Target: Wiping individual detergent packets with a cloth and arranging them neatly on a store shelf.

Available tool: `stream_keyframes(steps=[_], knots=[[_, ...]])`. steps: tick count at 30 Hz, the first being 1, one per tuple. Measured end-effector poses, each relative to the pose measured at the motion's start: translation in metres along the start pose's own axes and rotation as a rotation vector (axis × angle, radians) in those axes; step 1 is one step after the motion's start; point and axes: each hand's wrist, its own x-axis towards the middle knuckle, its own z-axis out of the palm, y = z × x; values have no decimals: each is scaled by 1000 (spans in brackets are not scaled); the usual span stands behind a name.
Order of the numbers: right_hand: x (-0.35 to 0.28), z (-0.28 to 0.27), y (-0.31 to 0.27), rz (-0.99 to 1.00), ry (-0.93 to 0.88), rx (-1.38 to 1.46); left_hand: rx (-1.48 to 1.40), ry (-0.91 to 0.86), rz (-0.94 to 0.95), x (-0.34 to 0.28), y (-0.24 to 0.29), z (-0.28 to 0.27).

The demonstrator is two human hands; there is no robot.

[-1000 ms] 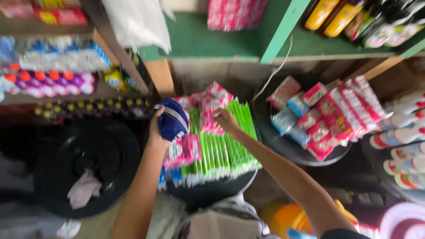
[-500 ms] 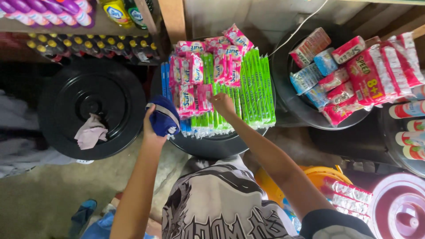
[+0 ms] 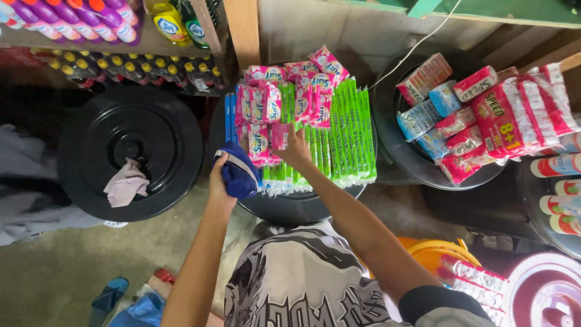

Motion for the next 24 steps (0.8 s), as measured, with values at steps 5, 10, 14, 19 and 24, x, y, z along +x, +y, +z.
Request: stream_keyframes(steps=[5, 10, 14, 19, 24], knots=[[-2, -12, -2, 72, -36, 421, 402, 106, 339, 7, -19, 33], [-18, -35, 23, 363, -220, 1449, 903, -33, 872, -2, -29, 77], [-33, -71, 6, 191, -242, 1791, 1314, -218, 1341, 15, -44, 135], [-20, -104, 19, 169, 113, 1745, 1445, -654, 1774, -12, -96, 180], [-10, -139, 26, 51, 112, 1693, 1256, -477, 1902, -29, -86, 248]])
